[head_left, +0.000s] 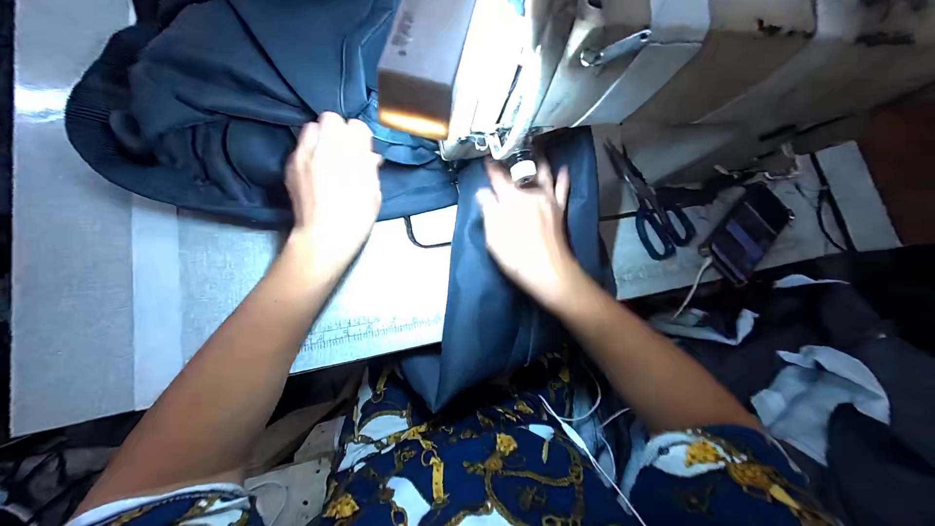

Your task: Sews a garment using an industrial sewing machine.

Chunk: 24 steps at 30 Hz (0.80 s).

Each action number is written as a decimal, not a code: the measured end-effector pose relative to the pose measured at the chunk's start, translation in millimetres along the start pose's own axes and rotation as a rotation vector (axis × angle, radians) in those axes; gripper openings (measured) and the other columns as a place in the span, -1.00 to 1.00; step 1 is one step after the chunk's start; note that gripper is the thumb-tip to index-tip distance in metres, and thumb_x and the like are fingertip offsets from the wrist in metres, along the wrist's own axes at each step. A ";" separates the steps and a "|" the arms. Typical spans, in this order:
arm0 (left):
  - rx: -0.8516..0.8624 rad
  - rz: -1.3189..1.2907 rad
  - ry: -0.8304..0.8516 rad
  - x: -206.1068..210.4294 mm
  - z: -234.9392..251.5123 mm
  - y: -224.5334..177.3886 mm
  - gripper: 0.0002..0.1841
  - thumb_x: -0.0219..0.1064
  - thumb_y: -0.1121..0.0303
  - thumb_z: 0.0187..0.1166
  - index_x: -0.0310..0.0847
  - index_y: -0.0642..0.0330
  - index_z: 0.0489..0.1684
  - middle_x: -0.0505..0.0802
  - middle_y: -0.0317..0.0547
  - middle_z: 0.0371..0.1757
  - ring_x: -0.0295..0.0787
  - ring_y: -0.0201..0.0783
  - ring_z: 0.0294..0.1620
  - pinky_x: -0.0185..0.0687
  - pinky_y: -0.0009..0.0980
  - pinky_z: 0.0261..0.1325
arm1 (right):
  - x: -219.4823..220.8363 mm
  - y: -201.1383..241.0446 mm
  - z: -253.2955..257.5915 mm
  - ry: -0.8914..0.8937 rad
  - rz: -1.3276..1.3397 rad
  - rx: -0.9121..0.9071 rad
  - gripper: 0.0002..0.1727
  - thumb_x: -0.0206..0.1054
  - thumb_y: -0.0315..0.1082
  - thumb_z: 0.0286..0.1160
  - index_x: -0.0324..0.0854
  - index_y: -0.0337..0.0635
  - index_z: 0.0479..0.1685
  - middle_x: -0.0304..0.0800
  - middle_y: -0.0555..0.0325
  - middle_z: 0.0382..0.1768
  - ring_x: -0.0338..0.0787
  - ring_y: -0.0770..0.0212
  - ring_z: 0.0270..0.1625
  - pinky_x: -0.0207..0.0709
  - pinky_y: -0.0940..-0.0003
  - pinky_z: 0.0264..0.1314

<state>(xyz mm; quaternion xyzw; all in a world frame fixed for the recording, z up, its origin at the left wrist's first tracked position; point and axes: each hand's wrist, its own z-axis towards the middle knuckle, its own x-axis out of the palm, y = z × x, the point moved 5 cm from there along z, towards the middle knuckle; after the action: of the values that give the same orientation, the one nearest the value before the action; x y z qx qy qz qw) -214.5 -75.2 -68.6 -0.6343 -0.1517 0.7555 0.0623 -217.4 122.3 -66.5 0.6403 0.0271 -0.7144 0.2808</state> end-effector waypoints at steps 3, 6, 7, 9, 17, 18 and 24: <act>0.163 -0.126 0.168 39.3 11.0 9.3 -0.55 0.27 0.18 0.74 0.63 0.44 0.32 0.60 0.53 0.42 0.37 0.55 0.58 0.18 0.56 0.46 | 33.5 3.6 -48.3 0.185 0.067 -0.122 -0.40 0.20 -0.01 0.67 0.46 0.11 0.71 0.20 0.08 0.84 0.00 -0.32 0.89 -0.12 -0.77 0.55; 0.191 -0.071 0.295 49.8 24.4 23.4 -0.39 0.19 -0.02 0.75 0.46 0.25 0.63 0.43 0.40 0.69 0.04 0.45 0.82 -0.40 0.71 0.58 | 41.3 -43.7 -41.9 0.184 0.058 -0.169 -0.49 0.16 -0.19 0.63 0.63 -0.01 0.54 0.42 0.05 0.74 0.20 -0.32 0.83 0.04 -0.73 0.51; 0.193 -0.038 0.328 49.0 26.6 23.5 -0.36 0.17 -0.05 0.76 0.40 0.20 0.69 0.40 0.35 0.73 0.01 0.42 0.84 -0.46 0.71 0.59 | 33.1 -58.4 -35.7 0.161 0.015 -0.158 -0.52 0.16 -0.21 0.59 0.69 -0.08 0.44 0.49 0.00 0.68 0.28 -0.34 0.78 0.05 -0.72 0.50; 0.184 0.064 0.342 39.5 24.4 12.8 -0.40 0.20 0.00 0.77 0.44 0.20 0.66 0.49 0.32 0.67 0.14 0.41 0.80 -0.38 0.73 0.58 | 14.6 -69.5 -25.2 0.158 -0.115 -0.101 -0.54 0.19 -0.08 0.62 0.76 -0.18 0.26 0.59 -0.11 0.58 0.35 -0.36 0.74 -0.07 -0.75 0.55; 0.625 -0.136 0.094 50.3 -13.7 -32.3 -0.76 0.22 0.43 0.69 0.83 0.31 0.00 0.87 0.17 0.16 0.74 0.27 0.30 0.41 0.36 0.24 | 44.8 -7.3 -3.8 -0.024 -0.007 -0.221 -0.62 0.22 -0.45 0.60 0.78 -0.09 0.31 0.81 -0.05 0.25 0.72 -0.14 0.37 0.46 -0.21 0.33; 0.637 -0.159 0.110 53.7 -15.1 -26.3 -0.71 0.18 0.38 0.71 0.82 0.29 0.09 0.84 0.15 0.26 0.70 0.27 0.38 0.38 0.42 0.31 | 51.2 -7.5 -2.2 -0.042 0.000 -0.236 -0.61 0.21 -0.47 0.58 0.79 -0.07 0.29 0.82 -0.03 0.24 0.73 -0.13 0.36 0.46 -0.21 0.32; 0.566 -0.268 0.163 63.7 -26.2 -13.9 -0.52 0.07 0.10 0.71 0.76 0.16 0.33 0.74 0.00 0.51 0.48 0.25 0.64 0.09 0.56 0.49 | 53.3 -7.9 -1.9 -0.018 -0.071 -0.284 -0.61 0.23 -0.57 0.50 0.81 -0.08 0.20 0.80 0.01 0.23 0.72 -0.18 0.36 0.41 -0.46 0.32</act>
<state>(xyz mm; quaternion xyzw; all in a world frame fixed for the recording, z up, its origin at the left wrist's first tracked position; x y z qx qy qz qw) -202.2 -39.9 -128.1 -0.6245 -0.0122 0.6995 0.3472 -220.2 110.1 -119.0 0.5862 0.1480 -0.7188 0.3431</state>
